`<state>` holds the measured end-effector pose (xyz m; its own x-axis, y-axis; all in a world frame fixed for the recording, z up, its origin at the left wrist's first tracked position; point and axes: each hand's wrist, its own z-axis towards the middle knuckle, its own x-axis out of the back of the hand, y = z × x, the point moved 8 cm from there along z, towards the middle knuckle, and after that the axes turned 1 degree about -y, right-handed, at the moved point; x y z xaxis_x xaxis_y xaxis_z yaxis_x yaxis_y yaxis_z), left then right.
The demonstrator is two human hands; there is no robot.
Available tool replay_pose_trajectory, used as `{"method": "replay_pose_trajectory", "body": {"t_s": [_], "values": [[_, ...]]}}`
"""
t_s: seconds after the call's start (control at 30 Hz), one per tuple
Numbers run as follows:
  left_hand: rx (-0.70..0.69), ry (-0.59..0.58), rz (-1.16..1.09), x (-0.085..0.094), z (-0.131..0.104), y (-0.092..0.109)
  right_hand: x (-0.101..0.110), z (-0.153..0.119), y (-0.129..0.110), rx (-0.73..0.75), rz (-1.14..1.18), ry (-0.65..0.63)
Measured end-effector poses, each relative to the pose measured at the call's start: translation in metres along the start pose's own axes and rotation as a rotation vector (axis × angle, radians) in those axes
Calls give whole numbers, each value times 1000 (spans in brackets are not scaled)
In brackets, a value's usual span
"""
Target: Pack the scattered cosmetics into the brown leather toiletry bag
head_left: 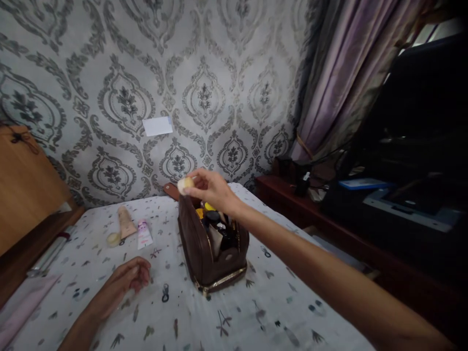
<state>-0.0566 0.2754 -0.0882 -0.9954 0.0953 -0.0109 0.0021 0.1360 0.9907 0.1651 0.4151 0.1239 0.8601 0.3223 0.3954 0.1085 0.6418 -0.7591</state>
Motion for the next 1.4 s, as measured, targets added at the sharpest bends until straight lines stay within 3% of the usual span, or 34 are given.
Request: {"method": "replay_pose_trajectory", "body": {"t_s": [0.07,0.2,0.37,0.67,0.83,1.4], "values": [[11,9,-4,-1,0,1,9,14,23,-86,-215,-43],[20,11,10,0,3,-5,6,30,55,-154,-689,-209],[12,-9,16,5,8,-15,-7,39,66,-153,-859,-355],[20,25,112,4,7,-11,-41,44,85,-177,-1027,-608],[41,32,135,5,7,-12,-53,38,84,-149,-1041,-706],[55,20,144,6,8,-15,-55,38,79,-144,-1077,-786]]}}
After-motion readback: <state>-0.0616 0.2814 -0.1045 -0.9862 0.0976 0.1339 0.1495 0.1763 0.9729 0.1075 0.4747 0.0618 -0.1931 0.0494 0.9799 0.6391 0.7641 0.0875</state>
